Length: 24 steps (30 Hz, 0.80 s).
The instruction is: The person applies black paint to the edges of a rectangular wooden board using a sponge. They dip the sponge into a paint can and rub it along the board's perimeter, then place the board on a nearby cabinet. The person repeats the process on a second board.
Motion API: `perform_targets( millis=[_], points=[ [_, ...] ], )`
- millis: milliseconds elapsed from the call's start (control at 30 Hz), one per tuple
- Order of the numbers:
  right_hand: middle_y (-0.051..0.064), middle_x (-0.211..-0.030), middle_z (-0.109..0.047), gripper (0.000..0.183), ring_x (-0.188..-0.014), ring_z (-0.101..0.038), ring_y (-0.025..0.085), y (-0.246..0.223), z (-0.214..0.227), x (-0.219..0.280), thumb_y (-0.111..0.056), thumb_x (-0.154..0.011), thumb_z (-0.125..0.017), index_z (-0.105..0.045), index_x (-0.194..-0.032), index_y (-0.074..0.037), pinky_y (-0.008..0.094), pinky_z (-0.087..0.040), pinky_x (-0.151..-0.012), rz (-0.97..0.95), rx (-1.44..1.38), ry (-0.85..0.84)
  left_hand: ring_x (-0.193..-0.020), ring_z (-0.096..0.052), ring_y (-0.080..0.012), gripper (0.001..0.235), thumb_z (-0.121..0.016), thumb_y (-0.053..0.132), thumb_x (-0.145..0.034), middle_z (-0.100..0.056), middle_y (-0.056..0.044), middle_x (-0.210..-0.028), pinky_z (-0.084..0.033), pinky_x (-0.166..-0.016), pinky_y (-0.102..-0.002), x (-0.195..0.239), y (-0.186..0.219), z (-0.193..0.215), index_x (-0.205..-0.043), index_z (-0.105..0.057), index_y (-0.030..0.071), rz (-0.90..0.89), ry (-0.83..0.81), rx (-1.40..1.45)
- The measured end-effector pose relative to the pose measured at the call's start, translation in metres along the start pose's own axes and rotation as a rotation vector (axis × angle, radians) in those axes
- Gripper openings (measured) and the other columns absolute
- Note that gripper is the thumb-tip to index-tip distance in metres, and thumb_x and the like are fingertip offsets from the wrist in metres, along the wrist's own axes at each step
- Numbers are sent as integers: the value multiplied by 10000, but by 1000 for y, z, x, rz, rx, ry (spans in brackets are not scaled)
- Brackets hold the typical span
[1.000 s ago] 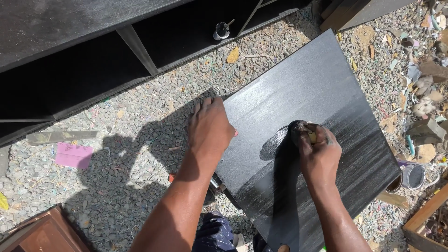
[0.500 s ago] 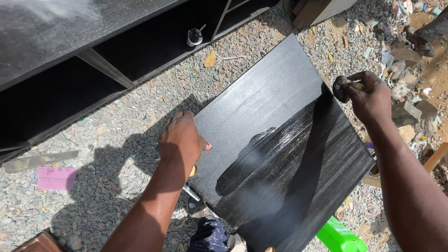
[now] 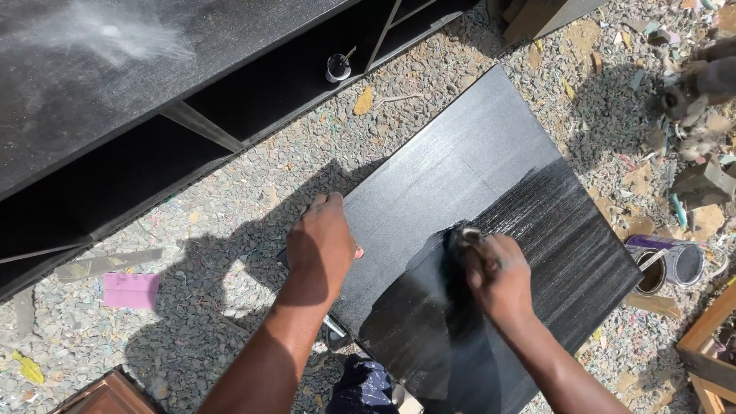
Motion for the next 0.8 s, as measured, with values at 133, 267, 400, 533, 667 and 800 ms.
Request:
perform_targets(
  millis=[133,267,400,533,667,800],
  points=[
    [103,-1061,-759,181,-902,-715,213,102,88,-131,-23,-993,-663,-724,-1159,-63,349,-609,-797,-473,-48,74,-737,-687,-225,590,-718,-8,-902,-612,-96,-1295,-613,-569,-308,3,3,5,-1449,-521,88,-31,12,80],
    [139,-873,-707,119,-796,-667,241,52,63,-109,-5,-1001,-623,-706,-1084,-25,367,-559,-749,-422,-163,22,-958,-703,-289,603,-738,20,-903,-628,-155,-1297,-593,-773,-395,9,11,20,-1460,-506,28,-17,-69,54],
    [224,-798,-645,204,-788,-669,457,-79,-33,31,-231,-858,-704,-649,-881,-36,516,-560,-623,-76,-101,-64,-1168,-671,-359,601,-721,9,-909,-644,-212,-1284,-568,-996,-517,10,10,15,-1470,-510,-43,-27,-128,79],
    [-13,-710,-476,202,-655,-563,217,-144,-91,109,-306,-925,-595,-567,-763,-189,343,-525,-510,222,-100,-253,-1200,-646,-377,635,-724,18,-907,-612,-227,-1343,-550,-1010,-525,11,15,20,-1495,-488,-27,0,-142,77],
    [52,-730,-517,100,-708,-591,283,-52,-43,14,-212,-896,-630,-632,-846,-126,392,-514,-544,222,43,-80,-1237,-636,-397,646,-724,-5,-903,-581,-239,-1402,-547,-1030,-541,17,22,39,-1499,-477,-31,27,-169,110],
    [267,-791,-608,101,-780,-621,461,93,50,-132,-10,-1067,-653,-701,-1057,78,530,-477,-682,-5,-21,156,-1316,-580,-403,699,-727,-30,-884,-518,-234,-1499,-513,-1087,-556,29,26,50,-1525,-449,-4,94,-222,145]
  ],
)
Point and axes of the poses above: each hand's wrist, its own x-axis away from the middle knuckle, its own z-axis out of the back of the hand, y = z × x, the point moved 6 cm from there along -x, towards the middle knuckle
